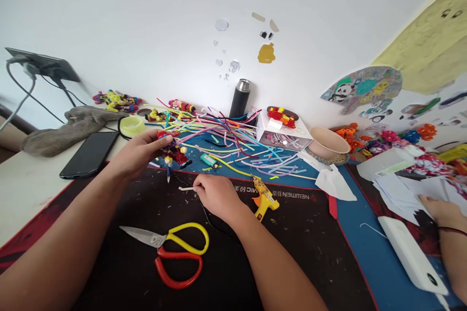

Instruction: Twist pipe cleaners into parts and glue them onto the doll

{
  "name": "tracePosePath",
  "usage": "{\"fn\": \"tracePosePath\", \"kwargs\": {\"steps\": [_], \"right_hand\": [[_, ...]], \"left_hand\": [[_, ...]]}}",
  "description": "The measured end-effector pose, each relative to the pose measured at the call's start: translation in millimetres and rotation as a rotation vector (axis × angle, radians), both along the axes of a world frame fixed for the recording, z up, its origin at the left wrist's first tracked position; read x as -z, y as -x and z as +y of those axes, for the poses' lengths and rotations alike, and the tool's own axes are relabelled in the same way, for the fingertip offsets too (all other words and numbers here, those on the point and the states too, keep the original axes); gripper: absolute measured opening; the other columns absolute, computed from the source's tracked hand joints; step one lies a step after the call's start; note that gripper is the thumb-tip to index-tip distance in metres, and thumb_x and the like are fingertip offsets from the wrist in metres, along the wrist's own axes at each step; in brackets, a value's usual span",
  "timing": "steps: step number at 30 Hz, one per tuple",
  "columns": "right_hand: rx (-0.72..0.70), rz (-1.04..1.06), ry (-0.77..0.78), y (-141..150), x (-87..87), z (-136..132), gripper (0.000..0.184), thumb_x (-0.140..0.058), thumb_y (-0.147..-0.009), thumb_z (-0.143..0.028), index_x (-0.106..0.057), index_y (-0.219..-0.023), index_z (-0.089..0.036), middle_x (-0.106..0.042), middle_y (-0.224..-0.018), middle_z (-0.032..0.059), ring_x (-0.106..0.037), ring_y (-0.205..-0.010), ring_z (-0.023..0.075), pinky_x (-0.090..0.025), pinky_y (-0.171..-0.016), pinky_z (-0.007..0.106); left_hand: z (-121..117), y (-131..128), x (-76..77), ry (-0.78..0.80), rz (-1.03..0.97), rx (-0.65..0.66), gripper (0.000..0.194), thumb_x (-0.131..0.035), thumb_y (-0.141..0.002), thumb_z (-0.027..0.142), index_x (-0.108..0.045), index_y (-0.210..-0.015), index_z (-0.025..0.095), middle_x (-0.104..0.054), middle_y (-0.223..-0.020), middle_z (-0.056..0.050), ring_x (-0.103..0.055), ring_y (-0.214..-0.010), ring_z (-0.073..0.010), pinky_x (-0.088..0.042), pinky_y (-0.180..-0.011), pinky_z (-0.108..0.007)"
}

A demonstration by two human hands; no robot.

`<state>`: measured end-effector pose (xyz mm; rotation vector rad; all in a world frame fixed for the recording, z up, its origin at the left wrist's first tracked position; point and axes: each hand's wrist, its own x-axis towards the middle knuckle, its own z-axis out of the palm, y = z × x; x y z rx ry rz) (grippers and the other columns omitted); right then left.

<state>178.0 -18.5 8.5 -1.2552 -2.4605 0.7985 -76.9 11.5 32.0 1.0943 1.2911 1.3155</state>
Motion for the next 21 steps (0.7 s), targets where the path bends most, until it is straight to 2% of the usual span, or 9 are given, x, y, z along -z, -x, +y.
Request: {"fn": "tracePosePath", "kwargs": {"steps": [5, 10, 15, 19, 21], "right_hand": [[0.057, 0.015, -0.004, 0.0, 7.9, 0.0, 0.012, -0.066, -0.104, -0.021, -0.077, -0.1, -0.024, -0.083, -0.097, 0.0035, -0.073, -0.087, 0.022, -0.041, -0.076, 0.032], [0.134, 0.124, 0.062, -0.9, 12.8, 3.3, 0.011, -0.065, -0.103, -0.027, -0.074, -0.098, -0.024, -0.078, -0.089, 0.0015, -0.067, -0.078, 0.0194, -0.041, -0.072, 0.03], [0.197, 0.301, 0.112, -5.2, 18.1, 13.6, 0.015, -0.064, -0.1, -0.034, -0.072, -0.095, -0.023, -0.072, -0.08, 0.0006, -0.062, -0.069, 0.0187, -0.042, -0.069, 0.03], [0.285, 0.325, 0.065, -8.2, 18.3, 29.0, 0.017, -0.066, -0.098, -0.038, -0.073, -0.095, -0.022, -0.065, -0.069, -0.0018, -0.057, -0.062, 0.0186, -0.037, -0.063, 0.029], [0.324, 0.326, 0.054, -10.2, 18.2, 37.9, 0.021, -0.063, -0.1, -0.039, -0.073, -0.096, -0.021, -0.064, -0.069, -0.0017, -0.056, -0.061, 0.0182, -0.037, -0.063, 0.029]], "left_hand": [[4.0, 14.6, 3.1, -0.047, -0.017, -0.006, 0.058, -0.098, -0.068, 0.065, -0.079, -0.095, 0.018, -0.076, -0.091, -0.005, -0.068, -0.078, -0.0196, -0.053, -0.069, -0.029], [2.3, 15.9, -6.1, -0.048, 0.034, -0.055, 0.063, -0.098, -0.06, 0.072, -0.079, -0.089, 0.019, -0.075, -0.084, -0.004, -0.066, -0.072, -0.0201, -0.052, -0.062, -0.029], [-0.5, 6.9, -5.6, 0.017, 0.201, 0.033, 0.065, -0.092, -0.06, 0.079, -0.076, -0.084, 0.021, -0.077, -0.079, -0.004, -0.07, -0.072, -0.0237, -0.056, -0.064, -0.033], [0.9, 0.8, 2.2, 0.081, 0.285, 0.111, 0.066, -0.087, -0.061, 0.081, -0.076, -0.089, 0.022, -0.08, -0.083, -0.003, -0.074, -0.077, -0.026, -0.059, -0.069, -0.035], [2.4, -0.4, 5.2, 0.085, 0.317, 0.141, 0.066, -0.086, -0.061, 0.081, -0.077, -0.089, 0.022, -0.081, -0.085, -0.003, -0.074, -0.078, -0.0265, -0.059, -0.069, -0.035]]}}
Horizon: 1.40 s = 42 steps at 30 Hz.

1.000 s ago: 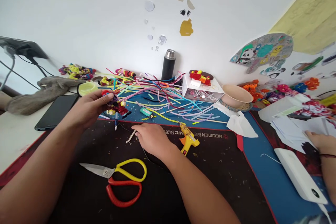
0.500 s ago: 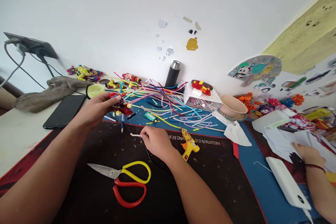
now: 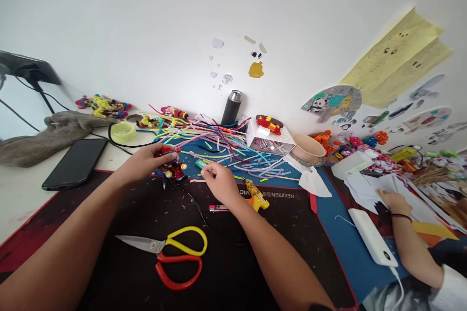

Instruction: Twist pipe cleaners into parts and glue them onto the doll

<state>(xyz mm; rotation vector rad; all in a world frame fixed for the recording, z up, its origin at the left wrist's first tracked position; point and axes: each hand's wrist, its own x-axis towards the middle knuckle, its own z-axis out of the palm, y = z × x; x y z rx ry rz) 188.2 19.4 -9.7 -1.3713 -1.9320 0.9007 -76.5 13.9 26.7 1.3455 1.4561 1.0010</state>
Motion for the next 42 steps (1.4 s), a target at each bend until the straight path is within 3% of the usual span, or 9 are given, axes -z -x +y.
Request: {"fn": "tracePosePath", "kwargs": {"steps": [3, 7, 14, 18, 28, 35, 39, 42], "right_hand": [[0.037, -0.021, -0.001, -3.5, 0.6, 7.6, 0.024, -0.059, -0.103, -0.04, -0.073, -0.1, -0.02, -0.065, -0.072, -0.0007, -0.055, -0.061, 0.0179, -0.037, -0.062, 0.029], [-0.002, -0.088, -0.009, -5.1, -1.3, -2.2, 0.018, -0.065, -0.102, -0.036, -0.077, -0.101, -0.021, -0.068, -0.074, -0.0006, -0.058, -0.066, 0.0182, -0.036, -0.065, 0.029], [-0.087, -0.471, -0.037, 3.3, -10.4, -23.8, 0.016, -0.071, -0.105, -0.032, -0.079, -0.117, -0.024, -0.082, -0.092, 0.0043, -0.073, -0.087, 0.0233, -0.037, -0.072, 0.031], [-0.076, -0.511, -0.035, 6.9, -12.9, -22.0, 0.016, -0.07, -0.106, -0.031, -0.079, -0.118, -0.024, -0.085, -0.103, 0.0065, -0.076, -0.093, 0.0252, -0.039, -0.075, 0.032], [-0.068, -0.494, -0.046, 9.5, -16.9, -23.0, 0.014, -0.065, -0.105, -0.022, -0.078, -0.11, -0.021, -0.084, -0.097, 0.0073, -0.074, -0.088, 0.0248, -0.038, -0.074, 0.032], [-0.04, -0.348, -0.023, 5.1, -8.0, -19.4, 0.013, -0.063, -0.104, -0.026, -0.075, -0.103, -0.022, -0.075, -0.079, 0.0016, -0.063, -0.07, 0.019, -0.036, -0.065, 0.029], [-0.021, 0.073, 0.176, 3.0, -2.1, -15.7, 0.014, -0.07, -0.098, -0.034, -0.069, -0.092, -0.022, -0.06, -0.063, -0.0045, -0.049, -0.055, 0.0141, -0.034, -0.056, 0.027], [-0.016, 0.406, 0.421, 3.6, -5.4, -15.8, 0.03, -0.082, -0.087, -0.047, -0.065, -0.088, -0.023, -0.048, -0.055, -0.0093, -0.037, -0.046, 0.0104, -0.027, -0.048, 0.025]], "left_hand": [[1.8, 1.1, 2.3, -0.002, 0.027, 0.018, 0.065, -0.086, -0.062, 0.08, -0.078, -0.09, 0.022, -0.082, -0.086, -0.004, -0.075, -0.079, -0.0273, -0.058, -0.069, -0.035], [2.4, 3.7, 2.5, -0.018, 0.049, -0.012, 0.066, -0.086, -0.063, 0.08, -0.079, -0.095, 0.022, -0.082, -0.088, -0.004, -0.076, -0.081, -0.0275, -0.058, -0.068, -0.034], [0.5, -0.7, -2.5, 0.026, 0.018, 0.056, 0.069, -0.085, -0.063, 0.083, -0.078, -0.095, 0.022, -0.081, -0.085, -0.003, -0.076, -0.079, -0.0264, -0.06, -0.067, -0.034], [-0.2, -1.3, -3.4, 0.026, 0.004, 0.042, 0.073, -0.085, -0.059, 0.085, -0.076, -0.092, 0.021, -0.081, -0.086, -0.004, -0.077, -0.079, -0.0276, -0.061, -0.069, -0.036], [-5.2, -4.8, -13.1, 0.045, -0.007, 0.037, 0.072, -0.089, -0.056, 0.082, -0.079, -0.095, 0.022, -0.079, -0.083, -0.002, -0.075, -0.075, -0.0256, -0.06, -0.066, -0.034], [-4.0, -4.7, -9.8, 0.053, -0.013, 0.045, 0.071, -0.089, -0.058, 0.081, -0.08, -0.097, 0.022, -0.079, -0.083, -0.002, -0.075, -0.075, -0.0245, -0.06, -0.065, -0.033], [-4.4, -4.9, -10.3, 0.057, -0.005, 0.057, 0.07, -0.088, -0.061, 0.079, -0.081, -0.101, 0.023, -0.08, -0.085, -0.002, -0.075, -0.076, -0.0249, -0.061, -0.065, -0.033], [-4.1, -4.5, -9.8, 0.048, 0.005, 0.059, 0.068, -0.089, -0.063, 0.078, -0.081, -0.101, 0.023, -0.08, -0.087, -0.003, -0.076, -0.08, -0.0266, -0.062, -0.067, -0.034]]}}
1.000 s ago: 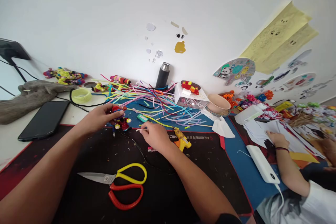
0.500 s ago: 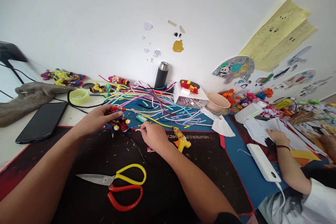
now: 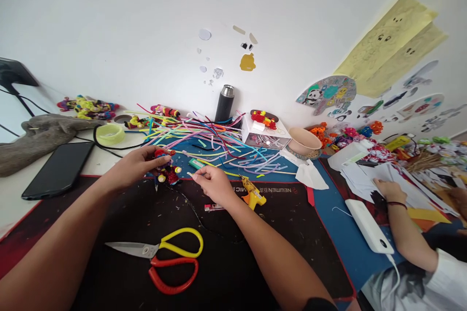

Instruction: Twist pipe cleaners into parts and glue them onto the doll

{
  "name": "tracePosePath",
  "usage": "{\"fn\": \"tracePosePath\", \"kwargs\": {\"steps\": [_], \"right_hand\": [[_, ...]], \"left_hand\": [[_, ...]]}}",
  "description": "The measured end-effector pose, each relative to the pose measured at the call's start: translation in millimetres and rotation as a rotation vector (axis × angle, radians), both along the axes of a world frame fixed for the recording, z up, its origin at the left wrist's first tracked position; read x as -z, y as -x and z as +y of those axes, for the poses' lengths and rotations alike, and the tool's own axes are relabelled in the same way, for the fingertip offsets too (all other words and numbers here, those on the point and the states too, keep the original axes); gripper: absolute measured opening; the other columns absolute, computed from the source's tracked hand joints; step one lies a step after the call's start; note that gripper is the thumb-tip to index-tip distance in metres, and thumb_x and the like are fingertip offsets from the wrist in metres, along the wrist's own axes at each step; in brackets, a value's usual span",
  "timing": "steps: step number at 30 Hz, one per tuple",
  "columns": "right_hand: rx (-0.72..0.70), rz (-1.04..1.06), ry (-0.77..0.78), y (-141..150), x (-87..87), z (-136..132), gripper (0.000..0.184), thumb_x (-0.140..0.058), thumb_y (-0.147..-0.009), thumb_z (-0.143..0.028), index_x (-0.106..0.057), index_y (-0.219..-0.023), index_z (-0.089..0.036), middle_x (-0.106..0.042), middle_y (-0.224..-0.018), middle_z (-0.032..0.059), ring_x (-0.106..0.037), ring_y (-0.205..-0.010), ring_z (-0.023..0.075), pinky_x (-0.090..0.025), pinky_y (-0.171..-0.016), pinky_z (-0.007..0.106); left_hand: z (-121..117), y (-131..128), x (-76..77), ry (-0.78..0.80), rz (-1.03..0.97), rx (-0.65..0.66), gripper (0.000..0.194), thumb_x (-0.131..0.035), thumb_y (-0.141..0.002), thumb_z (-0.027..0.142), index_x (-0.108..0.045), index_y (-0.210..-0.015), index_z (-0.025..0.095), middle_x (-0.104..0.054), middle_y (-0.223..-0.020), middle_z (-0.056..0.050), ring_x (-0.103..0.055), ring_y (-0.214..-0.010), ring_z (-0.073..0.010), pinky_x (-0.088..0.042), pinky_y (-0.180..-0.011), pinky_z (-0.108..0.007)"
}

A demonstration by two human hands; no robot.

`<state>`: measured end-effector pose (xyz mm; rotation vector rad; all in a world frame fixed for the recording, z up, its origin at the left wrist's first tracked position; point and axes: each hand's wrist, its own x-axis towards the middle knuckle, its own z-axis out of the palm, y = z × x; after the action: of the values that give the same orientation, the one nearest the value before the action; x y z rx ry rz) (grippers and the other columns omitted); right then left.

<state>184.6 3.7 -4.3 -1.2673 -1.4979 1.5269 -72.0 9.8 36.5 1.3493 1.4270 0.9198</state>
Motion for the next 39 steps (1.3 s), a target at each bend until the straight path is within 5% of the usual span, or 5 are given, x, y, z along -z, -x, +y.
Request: {"fn": "tracePosePath", "kwargs": {"steps": [7, 16, 20, 32, 39], "right_hand": [[0.091, 0.343, 0.184, -3.4, -13.1, 1.1, 0.046, -0.094, -0.071, -0.054, -0.067, -0.088, -0.021, -0.04, -0.05, -0.0124, -0.028, -0.041, 0.006, -0.012, -0.043, 0.023], [0.141, 0.38, 0.181, -6.3, -3.0, 3.8, 0.047, -0.094, -0.073, -0.054, -0.065, -0.089, -0.021, -0.04, -0.049, -0.013, -0.028, -0.04, 0.0055, -0.012, -0.043, 0.023], [0.143, 0.396, 0.175, -7.0, -7.4, 2.2, 0.046, -0.094, -0.073, -0.053, -0.065, -0.088, -0.021, -0.039, -0.049, -0.0129, -0.028, -0.041, 0.0057, -0.012, -0.043, 0.023], [0.032, 0.417, 0.183, -16.0, -9.6, -11.4, 0.038, -0.089, -0.083, -0.05, -0.066, -0.091, -0.021, -0.038, -0.053, -0.0117, -0.026, -0.043, 0.0057, -0.014, -0.044, 0.024], [0.046, 0.438, 0.212, -20.2, -8.0, -8.5, 0.044, -0.092, -0.077, -0.053, -0.066, -0.09, -0.02, -0.04, -0.051, -0.0122, -0.028, -0.041, 0.0051, -0.014, -0.043, 0.023]], "left_hand": [[4.5, 7.5, 11.6, -0.008, -0.025, -0.015, 0.078, -0.087, -0.063, 0.084, -0.079, -0.105, 0.019, -0.081, -0.093, -0.007, -0.076, -0.08, -0.0263, -0.061, -0.071, -0.036], [6.6, 10.7, 17.0, -0.022, -0.042, -0.076, 0.074, -0.091, -0.061, 0.083, -0.078, -0.098, 0.02, -0.08, -0.089, -0.006, -0.072, -0.078, -0.0239, -0.059, -0.069, -0.034], [8.2, 19.4, 19.4, -0.001, -0.137, -0.103, 0.064, -0.098, -0.062, 0.07, -0.08, -0.095, 0.018, -0.079, -0.086, -0.006, -0.067, -0.073, -0.0197, -0.055, -0.066, -0.03], [2.7, 74.3, -9.5, -0.179, -0.226, -0.497, 0.063, -0.1, -0.062, 0.062, -0.076, -0.101, 0.019, -0.074, -0.088, -0.002, -0.063, -0.075, -0.0156, -0.054, -0.067, -0.027], [-4.1, 83.3, -21.4, -0.015, -0.053, -0.313, 0.062, -0.102, -0.056, 0.06, -0.081, -0.097, 0.019, -0.079, -0.089, -0.005, -0.065, -0.076, -0.0195, -0.053, -0.064, -0.029]]}}
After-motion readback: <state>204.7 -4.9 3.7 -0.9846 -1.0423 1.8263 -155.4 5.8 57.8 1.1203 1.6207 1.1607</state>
